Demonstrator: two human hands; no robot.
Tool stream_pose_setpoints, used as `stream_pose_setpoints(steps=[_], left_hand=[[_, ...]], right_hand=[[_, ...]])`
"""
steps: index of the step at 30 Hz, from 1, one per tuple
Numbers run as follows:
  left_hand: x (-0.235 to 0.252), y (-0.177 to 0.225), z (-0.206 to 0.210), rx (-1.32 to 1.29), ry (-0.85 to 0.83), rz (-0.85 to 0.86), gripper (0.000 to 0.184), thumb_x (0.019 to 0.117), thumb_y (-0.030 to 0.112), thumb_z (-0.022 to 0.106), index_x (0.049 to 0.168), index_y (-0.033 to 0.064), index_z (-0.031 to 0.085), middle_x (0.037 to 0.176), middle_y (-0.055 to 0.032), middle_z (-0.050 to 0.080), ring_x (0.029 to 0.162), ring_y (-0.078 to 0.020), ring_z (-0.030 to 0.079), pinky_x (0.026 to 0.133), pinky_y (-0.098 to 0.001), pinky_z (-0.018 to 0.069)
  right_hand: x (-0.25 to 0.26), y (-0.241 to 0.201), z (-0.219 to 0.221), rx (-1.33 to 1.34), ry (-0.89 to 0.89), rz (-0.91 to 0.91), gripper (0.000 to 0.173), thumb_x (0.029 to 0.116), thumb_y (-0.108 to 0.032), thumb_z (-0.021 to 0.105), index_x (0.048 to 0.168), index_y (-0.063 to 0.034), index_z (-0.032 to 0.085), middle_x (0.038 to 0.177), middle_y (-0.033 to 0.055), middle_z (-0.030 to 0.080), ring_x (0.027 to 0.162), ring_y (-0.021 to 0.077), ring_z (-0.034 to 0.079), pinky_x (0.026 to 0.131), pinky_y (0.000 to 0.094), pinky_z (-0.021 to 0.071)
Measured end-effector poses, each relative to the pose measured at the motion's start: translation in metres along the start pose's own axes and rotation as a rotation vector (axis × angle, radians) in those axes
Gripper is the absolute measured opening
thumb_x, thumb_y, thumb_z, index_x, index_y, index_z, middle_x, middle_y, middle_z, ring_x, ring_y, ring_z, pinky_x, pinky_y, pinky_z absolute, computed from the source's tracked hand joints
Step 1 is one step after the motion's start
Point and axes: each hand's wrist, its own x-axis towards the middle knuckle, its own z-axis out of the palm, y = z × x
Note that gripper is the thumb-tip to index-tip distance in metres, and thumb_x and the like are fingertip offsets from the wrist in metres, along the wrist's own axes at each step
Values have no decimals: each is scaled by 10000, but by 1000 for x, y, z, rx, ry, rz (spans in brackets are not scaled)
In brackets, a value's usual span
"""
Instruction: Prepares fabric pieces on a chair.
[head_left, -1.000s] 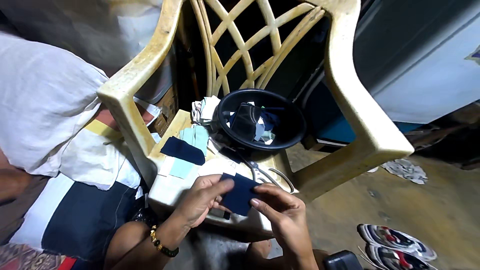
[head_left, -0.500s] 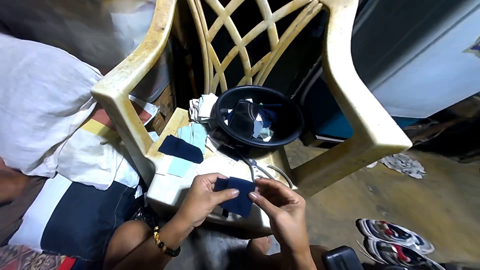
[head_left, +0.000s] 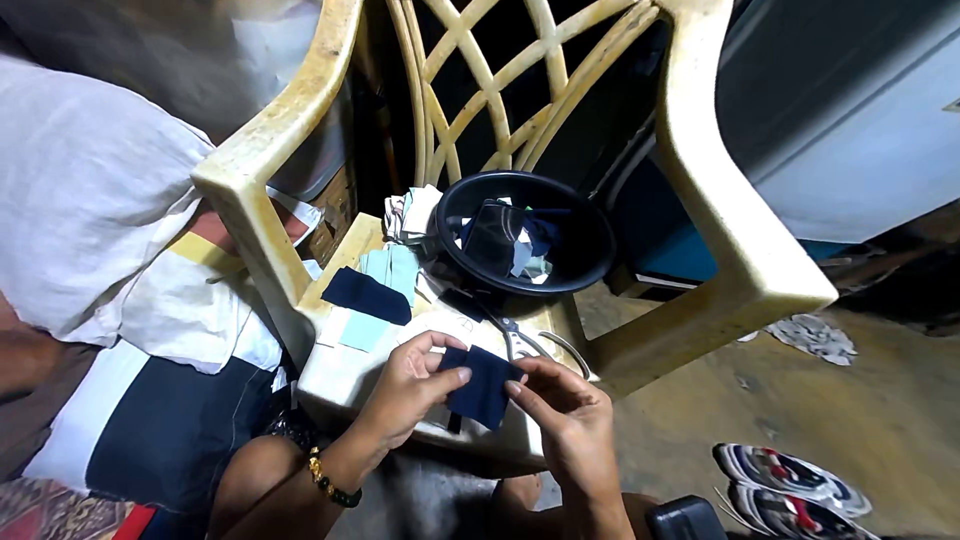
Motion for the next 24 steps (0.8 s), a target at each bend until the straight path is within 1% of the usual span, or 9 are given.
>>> stream_pose_setpoints(steps=[1, 3, 7, 8, 13, 15, 19, 21, 24], left_hand=[[0, 2, 0, -10, 12, -24, 191, 971, -74, 531, 1134, 11, 583, 877, -15, 733, 762, -70, 715, 683, -221, 592], [0, 3, -1, -24, 9, -34, 185, 1005, -48, 468, 1109, 11, 609, 877, -2, 717, 768, -64, 707, 684, -224, 594], [1, 3, -4, 8, -58, 4, 198, 1010, -39, 466, 1098, 24, 631, 892, 14, 723, 784, -46, 703, 684, -206, 585], [1, 3, -5, 27, -76, 4, 198, 1013, -33, 469, 1098, 26, 637, 904, 17, 721, 790, -41, 699, 681, -198, 580], [-1, 6, -6, 94, -121, -52, 195, 1026, -2, 485, 1099, 30, 664, 939, 21, 723, 805, -12, 677, 652, -159, 539], [-1, 7, -7, 94, -134, -78, 203, 1033, 8, 473, 1104, 27, 662, 937, 19, 718, 806, -24, 685, 669, -179, 561], [-1, 9, -7, 57, -132, -150, 228, 1042, 24, 443, 1108, 21, 661, 957, -7, 708, 825, -68, 694, 697, -238, 590], [0, 10, -7, 28, -113, -174, 235, 1043, 16, 430, 1102, 13, 657, 961, -20, 716, 824, -80, 704, 703, -251, 599], [0, 10, -7, 16, -91, -187, 237, 1045, 1, 424, 1095, 4, 655, 958, -31, 721, 826, -90, 712, 713, -260, 605]], right_hand=[[0, 1, -1, 7, -1, 1, 212, 798, 67, 718, 964, -51, 776, 933, -37, 746, 794, 20, 687, 750, 186, 595], [1, 1, -2, 16, -13, 0, 197, 808, 52, 720, 959, -62, 775, 959, -37, 743, 820, 26, 694, 757, 187, 599], [2, 0, -4, 4, -101, -2, 268, 856, -17, 725, 1121, -58, 716, 1047, -56, 722, 883, 34, 691, 789, 206, 598], [2, -1, -5, -10, -125, -13, 267, 868, -47, 732, 1135, -55, 717, 1067, -52, 718, 903, 36, 690, 799, 208, 599], [1, 0, -3, -64, -183, -69, 182, 885, -95, 732, 1065, -85, 761, 1077, -51, 710, 946, 24, 676, 802, 192, 589], [2, 3, -4, -70, -193, -94, 152, 890, -101, 739, 1035, -117, 781, 1043, -55, 707, 967, 31, 668, 834, 192, 582], [4, 8, -5, -87, -197, -151, 110, 892, -91, 729, 952, -147, 802, 989, -54, 706, 948, 23, 656, 832, 175, 564], [5, 9, -8, -71, -227, -182, 110, 902, -112, 729, 955, -173, 804, 1050, -62, 706, 996, 23, 650, 877, 174, 553], [7, 9, -12, -52, -277, -226, 113, 901, -167, 747, 958, -240, 811, 1163, -84, 705, 1120, 41, 626, 979, 196, 513]])
